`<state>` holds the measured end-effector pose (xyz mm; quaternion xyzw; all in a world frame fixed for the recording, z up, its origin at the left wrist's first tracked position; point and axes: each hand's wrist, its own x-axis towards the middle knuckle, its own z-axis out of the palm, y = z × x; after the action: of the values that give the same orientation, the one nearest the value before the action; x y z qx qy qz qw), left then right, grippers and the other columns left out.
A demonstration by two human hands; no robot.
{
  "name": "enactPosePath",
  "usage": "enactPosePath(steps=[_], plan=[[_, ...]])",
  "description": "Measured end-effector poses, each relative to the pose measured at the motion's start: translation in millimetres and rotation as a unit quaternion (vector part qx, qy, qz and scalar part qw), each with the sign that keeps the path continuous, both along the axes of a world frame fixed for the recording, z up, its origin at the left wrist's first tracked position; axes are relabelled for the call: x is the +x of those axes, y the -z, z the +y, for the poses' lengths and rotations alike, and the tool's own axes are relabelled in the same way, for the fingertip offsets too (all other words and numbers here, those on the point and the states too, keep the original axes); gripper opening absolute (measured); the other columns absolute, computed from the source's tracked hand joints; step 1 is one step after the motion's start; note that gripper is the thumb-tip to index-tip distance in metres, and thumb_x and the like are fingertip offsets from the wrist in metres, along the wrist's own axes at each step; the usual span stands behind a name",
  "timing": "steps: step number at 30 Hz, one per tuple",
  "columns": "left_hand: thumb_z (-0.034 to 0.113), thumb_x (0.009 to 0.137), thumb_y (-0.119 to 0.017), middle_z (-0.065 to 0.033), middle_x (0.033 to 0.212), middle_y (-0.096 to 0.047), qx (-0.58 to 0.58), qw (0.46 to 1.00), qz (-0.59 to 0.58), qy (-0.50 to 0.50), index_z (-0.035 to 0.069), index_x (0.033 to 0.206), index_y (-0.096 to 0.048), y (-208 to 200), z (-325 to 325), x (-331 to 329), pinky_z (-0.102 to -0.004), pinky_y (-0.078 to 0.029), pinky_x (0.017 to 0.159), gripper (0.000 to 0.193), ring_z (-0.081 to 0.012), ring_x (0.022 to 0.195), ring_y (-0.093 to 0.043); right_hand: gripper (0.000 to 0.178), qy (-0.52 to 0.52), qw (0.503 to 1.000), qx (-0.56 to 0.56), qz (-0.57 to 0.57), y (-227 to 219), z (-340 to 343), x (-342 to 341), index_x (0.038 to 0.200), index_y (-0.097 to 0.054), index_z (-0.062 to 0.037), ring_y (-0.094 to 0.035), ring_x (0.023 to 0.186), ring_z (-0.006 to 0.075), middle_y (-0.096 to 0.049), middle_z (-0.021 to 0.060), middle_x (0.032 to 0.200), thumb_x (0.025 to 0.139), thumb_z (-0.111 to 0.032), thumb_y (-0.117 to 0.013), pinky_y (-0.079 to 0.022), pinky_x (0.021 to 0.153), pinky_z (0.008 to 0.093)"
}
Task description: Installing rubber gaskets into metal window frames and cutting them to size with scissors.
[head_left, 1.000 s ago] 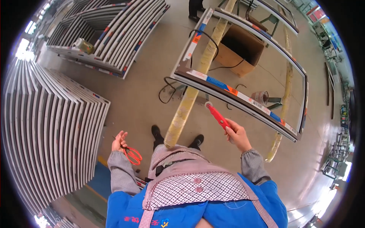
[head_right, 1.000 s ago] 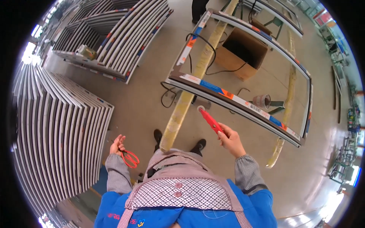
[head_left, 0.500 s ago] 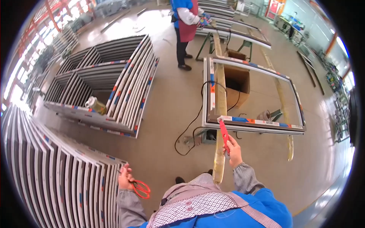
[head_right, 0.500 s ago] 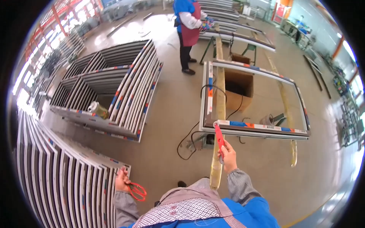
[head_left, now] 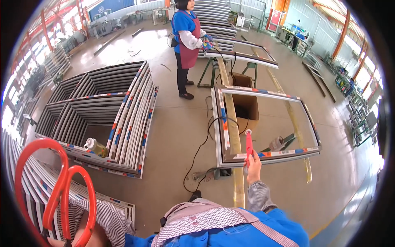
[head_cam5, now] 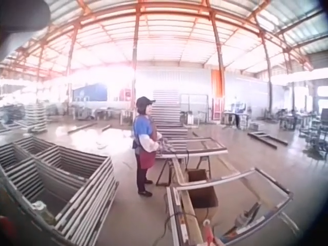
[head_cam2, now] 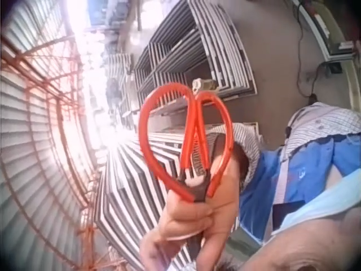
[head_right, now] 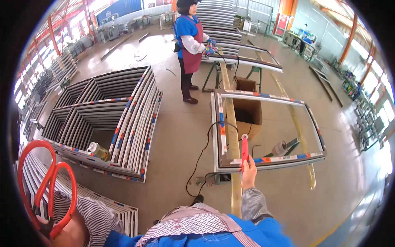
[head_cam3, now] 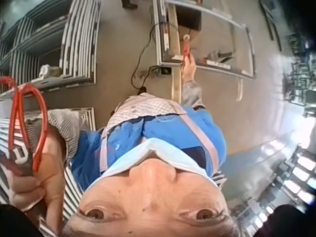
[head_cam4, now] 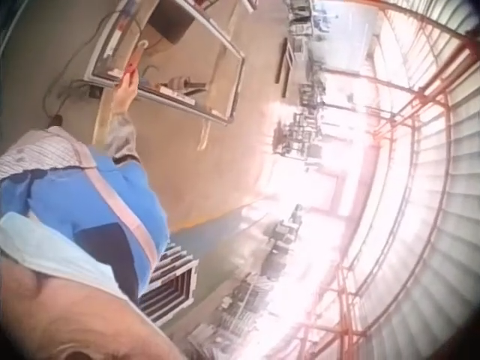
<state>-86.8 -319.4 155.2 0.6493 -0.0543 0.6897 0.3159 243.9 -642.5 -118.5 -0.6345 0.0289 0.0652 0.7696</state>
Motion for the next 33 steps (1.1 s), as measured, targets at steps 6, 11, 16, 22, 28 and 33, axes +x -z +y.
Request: enactPosePath(steps=[6, 11, 16, 22, 28, 33], plan=[[0.023, 0.093, -0.039, -0.0063, 0.072, -0.044, 0.003, 0.993, 0.114, -0.029, -0.004, 0.101, -0.055, 104, 87, 12, -0.0263, -0.033, 0.053, 0.032, -0.0148, 0.060, -0.038, 0.034, 0.005, 1.000, -0.002, -0.025, -10, 46, 30, 0.125, -0.045, -0.0029, -0.049, 0.055, 0.0087, -0.052, 0.0021, 0.071, 0.092, -0.011, -0.045, -0.044, 0.050, 0.0220], [0.021, 0.091, -0.042, -0.0083, 0.079, -0.047, -0.008, 0.978, 0.205, -0.036, -0.002, 0.101, -0.057, 230, 177, 39, -0.0283, -0.035, 0.060, 0.029, -0.0184, 0.068, -0.042, 0.033, 0.042, 0.999, -0.019, -0.028, -13, 64, 48, 0.124, -0.046, -0.0030, -0.049, 0.057, 0.0088, -0.053, 0.0020, 0.072, 0.092, -0.011, -0.045, -0.043, 0.050, 0.0224], [0.019, 0.090, -0.045, -0.0103, 0.085, -0.051, -0.020, 0.942, 0.336, -0.007, 0.001, 0.101, -0.059, 366, 253, 38, -0.0303, -0.038, 0.066, 0.025, -0.0220, 0.076, -0.046, 0.032, 0.124, 0.990, -0.052, -0.036, -20, 63, 46, 0.123, -0.048, -0.0037, -0.048, 0.060, 0.0077, -0.052, 0.0018, 0.074, 0.092, -0.011, -0.046, -0.043, 0.052, 0.0213], [0.017, 0.088, -0.048, -0.0126, 0.094, -0.055, 0.004, 0.896, 0.442, 0.036, 0.003, 0.101, -0.061, 464, 337, 114, -0.0327, -0.041, 0.074, 0.022, -0.0263, 0.085, -0.050, 0.031, 0.214, 0.976, -0.041, -0.021, -20, 80, 32, 0.121, -0.049, -0.0053, -0.049, 0.056, 0.0090, -0.053, 0.0022, 0.073, 0.091, -0.012, -0.046, -0.043, 0.050, 0.0227], [0.015, 0.086, -0.052, -0.0150, 0.102, -0.059, 0.017, 0.856, 0.517, 0.018, 0.006, 0.101, -0.063, 559, 399, 169, -0.0352, -0.044, 0.081, 0.020, -0.0306, 0.095, -0.055, 0.034, 0.238, 0.971, -0.027, -0.009, -26, 131, 26, 0.123, -0.048, -0.0054, -0.048, 0.056, 0.0083, -0.054, 0.0022, 0.076, 0.090, -0.013, -0.048, -0.041, 0.051, 0.0205], [0.016, 0.087, -0.050, -0.0144, 0.120, -0.053, 0.023, 0.683, 0.729, 0.038, 0.013, 0.110, -0.060, 458, 377, 218, -0.0357, -0.037, 0.099, 0.025, -0.0303, 0.117, -0.045, 0.031, 0.280, 0.959, -0.031, -0.022, -14, 154, 18, 0.121, -0.050, -0.0053, -0.050, 0.057, 0.0102, -0.053, 0.0022, 0.071, 0.091, -0.012, -0.046, -0.042, 0.051, 0.0227]])
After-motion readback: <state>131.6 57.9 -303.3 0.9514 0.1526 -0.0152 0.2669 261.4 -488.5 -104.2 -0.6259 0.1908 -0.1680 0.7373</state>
